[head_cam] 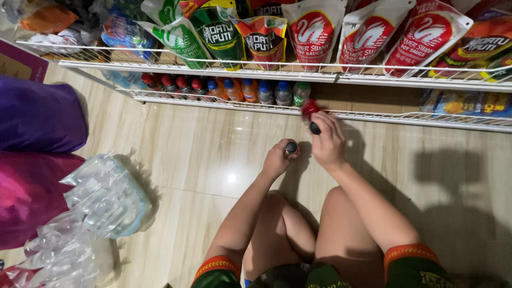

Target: The person sits on the floor in front of a wire shelf and removes multiple bottles and pouches from the lower shelf, placing them on the floor in organized groups. The person handles bottles with different cap colors and various pouches, arranging them by type.

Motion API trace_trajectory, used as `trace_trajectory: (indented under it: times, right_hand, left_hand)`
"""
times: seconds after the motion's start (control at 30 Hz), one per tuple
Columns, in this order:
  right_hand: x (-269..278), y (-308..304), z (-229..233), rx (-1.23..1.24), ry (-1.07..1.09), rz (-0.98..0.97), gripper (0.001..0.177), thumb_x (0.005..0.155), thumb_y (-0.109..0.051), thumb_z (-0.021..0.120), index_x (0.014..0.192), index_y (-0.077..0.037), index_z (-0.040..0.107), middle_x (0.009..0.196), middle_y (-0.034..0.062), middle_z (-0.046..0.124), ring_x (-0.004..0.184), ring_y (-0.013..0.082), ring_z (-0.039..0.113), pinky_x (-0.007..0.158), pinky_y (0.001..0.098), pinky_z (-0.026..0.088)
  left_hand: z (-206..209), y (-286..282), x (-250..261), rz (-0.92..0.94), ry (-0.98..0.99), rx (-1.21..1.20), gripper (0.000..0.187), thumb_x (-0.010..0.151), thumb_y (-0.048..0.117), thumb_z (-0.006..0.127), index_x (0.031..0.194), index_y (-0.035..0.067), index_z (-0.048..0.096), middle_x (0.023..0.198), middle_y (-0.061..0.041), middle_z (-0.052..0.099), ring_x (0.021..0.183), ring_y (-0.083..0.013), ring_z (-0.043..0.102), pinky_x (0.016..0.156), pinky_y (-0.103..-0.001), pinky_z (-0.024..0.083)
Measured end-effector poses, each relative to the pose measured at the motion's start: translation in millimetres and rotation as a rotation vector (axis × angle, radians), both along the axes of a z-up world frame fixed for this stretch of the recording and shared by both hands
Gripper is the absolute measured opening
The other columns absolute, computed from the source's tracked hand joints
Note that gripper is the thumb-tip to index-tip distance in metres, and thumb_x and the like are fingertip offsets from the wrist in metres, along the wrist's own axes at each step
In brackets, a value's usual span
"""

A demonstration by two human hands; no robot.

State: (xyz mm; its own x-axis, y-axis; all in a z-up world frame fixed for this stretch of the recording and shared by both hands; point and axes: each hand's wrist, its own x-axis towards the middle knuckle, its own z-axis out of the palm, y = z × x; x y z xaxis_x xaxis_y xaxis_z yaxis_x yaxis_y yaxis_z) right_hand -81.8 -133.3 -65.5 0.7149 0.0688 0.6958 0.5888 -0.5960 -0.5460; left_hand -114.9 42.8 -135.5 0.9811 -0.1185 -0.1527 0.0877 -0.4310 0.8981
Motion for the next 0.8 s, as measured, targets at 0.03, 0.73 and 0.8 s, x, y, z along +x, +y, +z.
trace_trajectory:
  times: [0.03,0.73,0.8]
  right_hand:
    - [-5,5,-2,0.023,0.083,0.014,0.036,0.092,0.001,0.069,0.126,-0.003,0.059,0.124,0.0177,0.068,0.114,0.0395,0.066,0.097,0.0459,0.055]
    - [40,-3,-107,0.289,0.824,0.518,0.059,0.083,0.004,0.068,0.139,-0.008,0.053,0.132,0.0126,0.059,0.115,0.0268,0.061,0.091,0.0370,0.055]
    - [61,-23,-120,0.315,0.860,0.545,0.062,0.080,0.010,0.062,0.139,-0.008,0.054,0.138,0.0102,0.057,0.123,0.0238,0.059,0.090,0.0371,0.057]
  left_hand:
    - [0,0,-3,0.003,0.025,0.032,0.032,0.082,0.004,0.076,0.113,0.011,0.067,0.105,-0.009,0.074,0.090,-0.0302,0.073,0.078,-0.040,0.057]
    - [-47,11,25,-0.183,-0.055,-0.050,0.107,0.072,-0.002,0.078,0.158,0.010,0.016,0.156,-0.027,0.023,0.145,-0.0428,0.032,0.118,-0.042,0.036]
    - [-46,11,30,-0.185,0.073,-0.042,0.122,0.066,0.007,0.089,0.158,0.013,0.010,0.159,-0.025,0.017,0.148,-0.0388,0.023,0.119,-0.040,0.028]
